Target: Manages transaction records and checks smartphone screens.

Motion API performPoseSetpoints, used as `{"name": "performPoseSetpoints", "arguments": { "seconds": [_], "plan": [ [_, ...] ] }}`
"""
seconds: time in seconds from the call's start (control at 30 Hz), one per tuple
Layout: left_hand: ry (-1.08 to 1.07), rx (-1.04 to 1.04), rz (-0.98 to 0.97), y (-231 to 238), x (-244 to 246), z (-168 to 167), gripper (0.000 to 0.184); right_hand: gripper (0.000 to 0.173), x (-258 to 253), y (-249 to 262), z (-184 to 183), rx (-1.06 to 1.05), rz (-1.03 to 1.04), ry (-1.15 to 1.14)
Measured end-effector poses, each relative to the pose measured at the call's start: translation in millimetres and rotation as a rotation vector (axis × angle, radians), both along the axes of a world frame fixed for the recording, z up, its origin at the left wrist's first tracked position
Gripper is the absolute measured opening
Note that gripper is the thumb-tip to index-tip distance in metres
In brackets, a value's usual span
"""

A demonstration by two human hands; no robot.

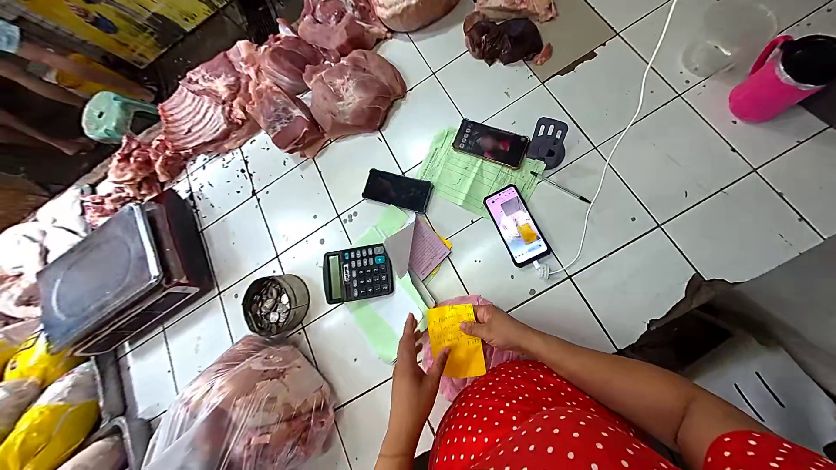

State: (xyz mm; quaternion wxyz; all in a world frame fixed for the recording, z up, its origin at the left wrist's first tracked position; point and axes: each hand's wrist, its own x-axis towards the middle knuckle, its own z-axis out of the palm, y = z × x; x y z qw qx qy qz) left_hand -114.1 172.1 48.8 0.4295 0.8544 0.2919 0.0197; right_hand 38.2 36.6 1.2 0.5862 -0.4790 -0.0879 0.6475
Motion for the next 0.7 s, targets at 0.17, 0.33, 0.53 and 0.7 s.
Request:
{"name": "performPoseSetpoints", "arguments": {
  "seconds": [0.17, 0.33, 0.53, 0.7],
  "plan": [
    [0.046, -0.503, 0.362, -3.4, 9.6, 11.0, 0.073, 0.032, -4.2, 5.0, 6.9, 0.072, 0.093, -0.08],
    [-0.092, -0.443, 0.404, -3.2, -3.0, 19.4, 0.06, 0.033, -12.1, 9.0, 18.8, 0.042, 0.102, -0.087],
    [-0.25, -0.423, 0.373, 4.5, -26.7, 31.1, 0.052, 0.033, -31.7, 20.4, 44.5, 0.023, 0.212, -0.221],
    [-0.355, -0.354, 0.297, 18.4, -61.2, 40.4, 0.046, 0.038, -50.6, 42.1, 67.0, 0.04, 0.226, -0.462]
  ]
}}
